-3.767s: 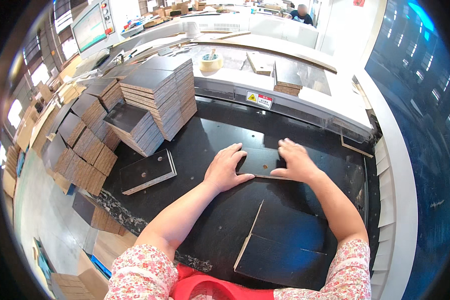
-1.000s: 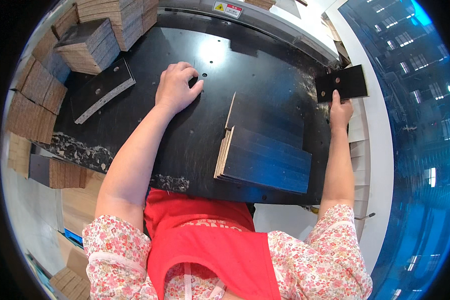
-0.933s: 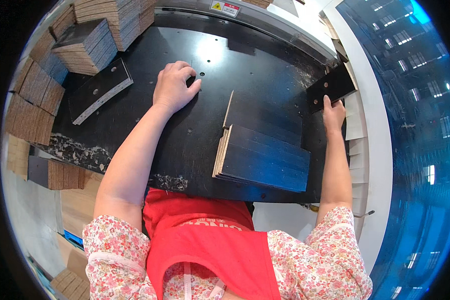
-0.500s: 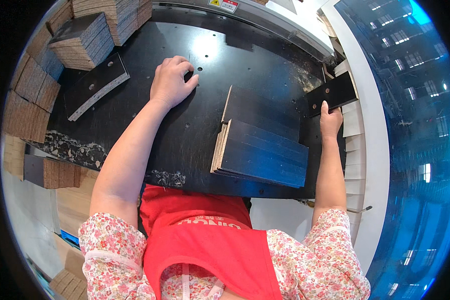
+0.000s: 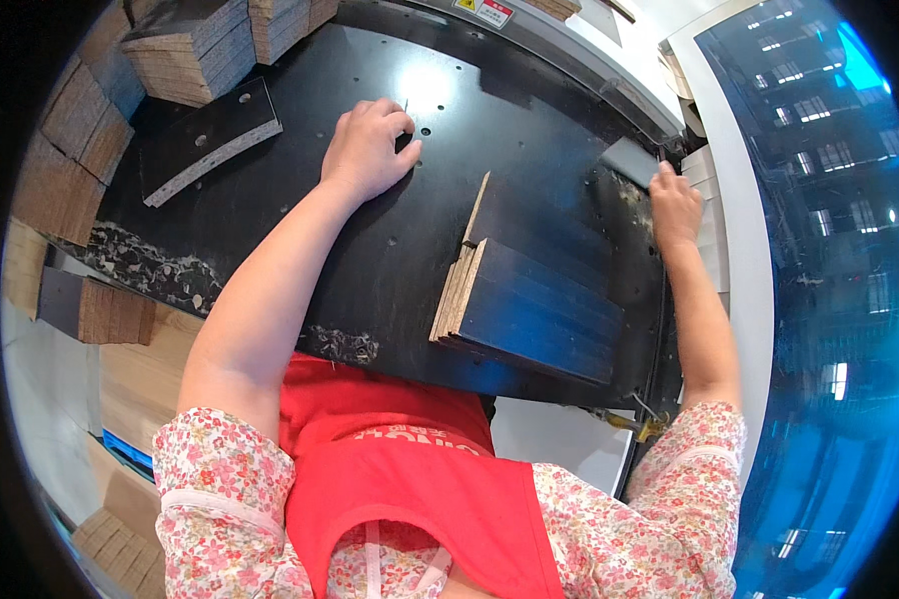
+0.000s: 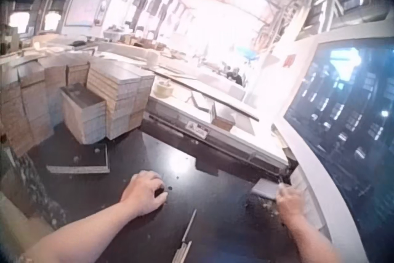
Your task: The person picks up wooden panels from a stack, places them on a work surface, and turns them over while using a blow-gun tool to clean the surfaces.
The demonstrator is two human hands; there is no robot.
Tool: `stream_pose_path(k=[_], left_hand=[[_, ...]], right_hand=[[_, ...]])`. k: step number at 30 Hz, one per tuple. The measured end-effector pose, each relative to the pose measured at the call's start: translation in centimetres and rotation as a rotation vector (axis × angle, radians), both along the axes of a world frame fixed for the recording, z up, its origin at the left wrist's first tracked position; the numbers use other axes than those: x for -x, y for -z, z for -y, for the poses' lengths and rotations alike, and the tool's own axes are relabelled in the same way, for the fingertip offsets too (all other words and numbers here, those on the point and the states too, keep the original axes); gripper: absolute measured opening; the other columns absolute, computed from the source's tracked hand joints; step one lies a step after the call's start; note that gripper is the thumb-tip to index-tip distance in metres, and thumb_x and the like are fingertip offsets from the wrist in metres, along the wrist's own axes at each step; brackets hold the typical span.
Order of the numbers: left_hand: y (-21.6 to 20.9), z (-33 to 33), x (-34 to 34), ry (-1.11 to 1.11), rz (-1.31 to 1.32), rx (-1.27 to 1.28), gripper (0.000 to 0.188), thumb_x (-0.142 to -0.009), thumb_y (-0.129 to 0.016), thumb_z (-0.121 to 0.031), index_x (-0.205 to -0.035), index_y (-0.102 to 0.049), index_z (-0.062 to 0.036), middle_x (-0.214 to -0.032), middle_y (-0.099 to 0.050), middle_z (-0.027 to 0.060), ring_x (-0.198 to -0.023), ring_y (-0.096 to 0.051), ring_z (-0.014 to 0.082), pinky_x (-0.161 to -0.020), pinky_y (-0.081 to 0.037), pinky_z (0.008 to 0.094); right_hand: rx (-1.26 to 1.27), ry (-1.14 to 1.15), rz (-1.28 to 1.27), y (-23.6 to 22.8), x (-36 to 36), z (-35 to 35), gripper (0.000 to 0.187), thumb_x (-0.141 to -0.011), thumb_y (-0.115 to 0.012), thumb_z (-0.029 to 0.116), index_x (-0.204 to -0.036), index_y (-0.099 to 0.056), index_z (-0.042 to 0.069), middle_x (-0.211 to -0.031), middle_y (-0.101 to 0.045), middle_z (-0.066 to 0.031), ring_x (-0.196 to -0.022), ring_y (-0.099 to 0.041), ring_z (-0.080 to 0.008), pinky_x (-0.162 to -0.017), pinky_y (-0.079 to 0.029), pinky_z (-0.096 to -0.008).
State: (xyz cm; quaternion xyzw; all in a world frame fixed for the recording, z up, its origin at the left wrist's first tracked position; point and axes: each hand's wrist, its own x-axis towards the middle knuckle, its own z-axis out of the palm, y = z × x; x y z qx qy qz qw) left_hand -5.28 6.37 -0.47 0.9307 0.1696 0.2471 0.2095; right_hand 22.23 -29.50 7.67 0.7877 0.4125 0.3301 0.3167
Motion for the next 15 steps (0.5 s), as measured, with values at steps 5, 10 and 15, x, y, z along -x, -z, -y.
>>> stream_pose_path(k=[5, 10, 15], left_hand=[[0.7, 0.0, 0.0, -0.004, 0.046, -0.004, 0.017, -0.084, -0.067, -0.024, -0.094, -0.068, -0.0104, -0.115, -0.061, 0.0039, -0.118, -0.053, 0.023, -0.103, -0.04, 0.0382], [0.7, 0.0, 0.0, -0.029, 0.057, -0.013, 0.017, -0.083, -0.065, -0.025, -0.091, -0.07, -0.0113, -0.113, -0.062, 0.0033, -0.116, -0.053, 0.0225, -0.102, -0.042, 0.0379], [0.6, 0.1, 0.0, -0.025, 0.034, 0.004, 0.018, -0.084, -0.065, -0.027, -0.093, -0.07, -0.0118, -0.113, -0.062, 0.0029, -0.116, -0.053, 0.0224, -0.103, -0.041, 0.0372]], right_hand=[[-0.021, 0.025, 0.134, -1.0, -0.1, -0.7, 0.02, -0.086, -0.057, 0.018, -0.101, -0.07, 0.015, -0.107, -0.063, 0.0035, -0.099, -0.058, -0.0171, -0.077, -0.045, -0.0351], [0.061, 0.039, 0.051, 0.3, -0.1, -0.2, 0.022, -0.084, -0.058, 0.019, -0.104, -0.069, 0.017, -0.095, -0.064, 0.0035, -0.095, -0.058, -0.0178, -0.073, -0.048, -0.0355], [0.056, 0.055, -0.025, 1.5, 0.7, 0.6, 0.02, -0.084, -0.059, 0.017, -0.103, -0.067, 0.015, -0.095, -0.063, 0.0024, -0.095, -0.058, -0.02, -0.075, -0.05, -0.037]])
